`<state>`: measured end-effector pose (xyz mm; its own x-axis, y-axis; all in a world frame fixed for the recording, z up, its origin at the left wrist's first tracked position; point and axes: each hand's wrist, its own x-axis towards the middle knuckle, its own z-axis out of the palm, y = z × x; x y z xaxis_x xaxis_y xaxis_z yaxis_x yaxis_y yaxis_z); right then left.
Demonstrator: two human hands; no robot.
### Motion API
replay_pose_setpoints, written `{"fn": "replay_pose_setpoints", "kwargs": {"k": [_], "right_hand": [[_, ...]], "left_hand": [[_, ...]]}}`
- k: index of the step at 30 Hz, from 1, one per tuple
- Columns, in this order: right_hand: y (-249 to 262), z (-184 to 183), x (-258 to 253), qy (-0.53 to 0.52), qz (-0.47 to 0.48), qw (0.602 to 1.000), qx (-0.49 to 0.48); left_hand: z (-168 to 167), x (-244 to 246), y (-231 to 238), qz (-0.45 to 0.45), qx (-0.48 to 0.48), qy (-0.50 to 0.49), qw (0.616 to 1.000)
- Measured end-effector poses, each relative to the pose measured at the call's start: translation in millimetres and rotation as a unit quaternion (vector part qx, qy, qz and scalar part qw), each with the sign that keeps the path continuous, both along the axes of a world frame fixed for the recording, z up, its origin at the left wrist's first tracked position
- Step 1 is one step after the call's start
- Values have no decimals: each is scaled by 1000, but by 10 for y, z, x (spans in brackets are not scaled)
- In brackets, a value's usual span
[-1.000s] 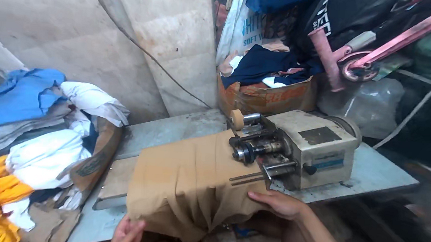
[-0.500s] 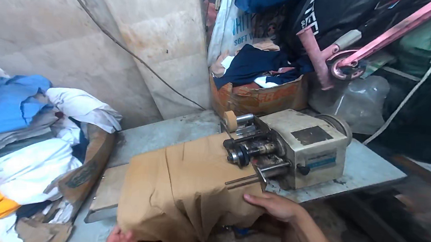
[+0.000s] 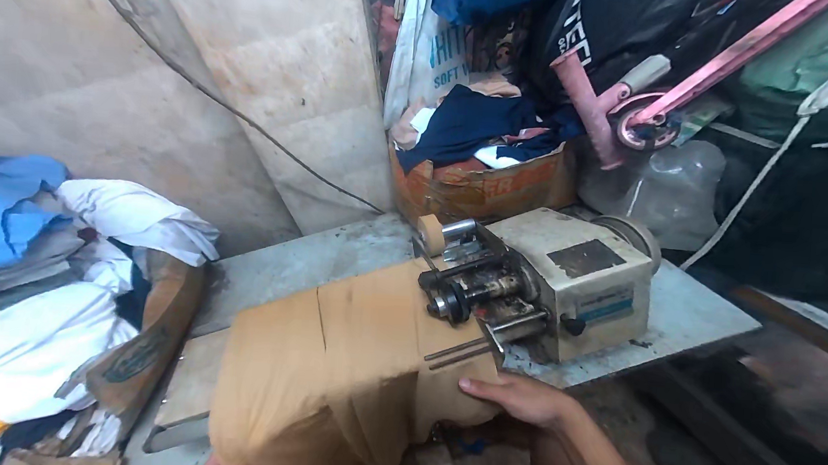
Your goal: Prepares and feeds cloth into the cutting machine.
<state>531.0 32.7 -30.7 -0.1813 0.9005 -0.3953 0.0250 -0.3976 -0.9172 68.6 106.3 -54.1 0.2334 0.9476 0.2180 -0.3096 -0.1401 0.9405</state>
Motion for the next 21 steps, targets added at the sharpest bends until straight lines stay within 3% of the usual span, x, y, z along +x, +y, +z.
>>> {"fn": "replay_pose_setpoints", "kwargs": {"k": [2, 4, 6, 8, 10, 13, 17, 19, 21], "right_hand": [[-9, -22, -2, 8, 2, 1000, 1], [-3, -16, 3, 7, 3, 1000, -1], [4, -20, 12, 6, 3, 1000, -5], [7, -26, 19, 4, 4, 1000, -8], [0, -13, 11, 2, 3, 1000, -8], [2, -20, 18, 6, 10, 1000, 3], [2, -49, 27, 1, 15, 1000, 8], [-2, -26, 11, 0, 15, 1000, 6], [0, 1, 3, 0, 12, 1000, 1]], "left_hand": [[-53, -43, 55, 21, 10, -29, 999], [-3, 83, 12, 63, -17, 31, 997], [39, 120, -31, 35, -18, 62, 997], [-24, 29, 18, 1, 17, -9, 1000], [-57, 36, 56, 33, 19, -28, 999], [17, 184, -7, 58, -15, 71, 996], [-73, 89, 66, 17, 21, -32, 999], [-67, 158, 54, 67, 0, 7, 998], [-39, 208, 21, 59, -8, 63, 996]]}}
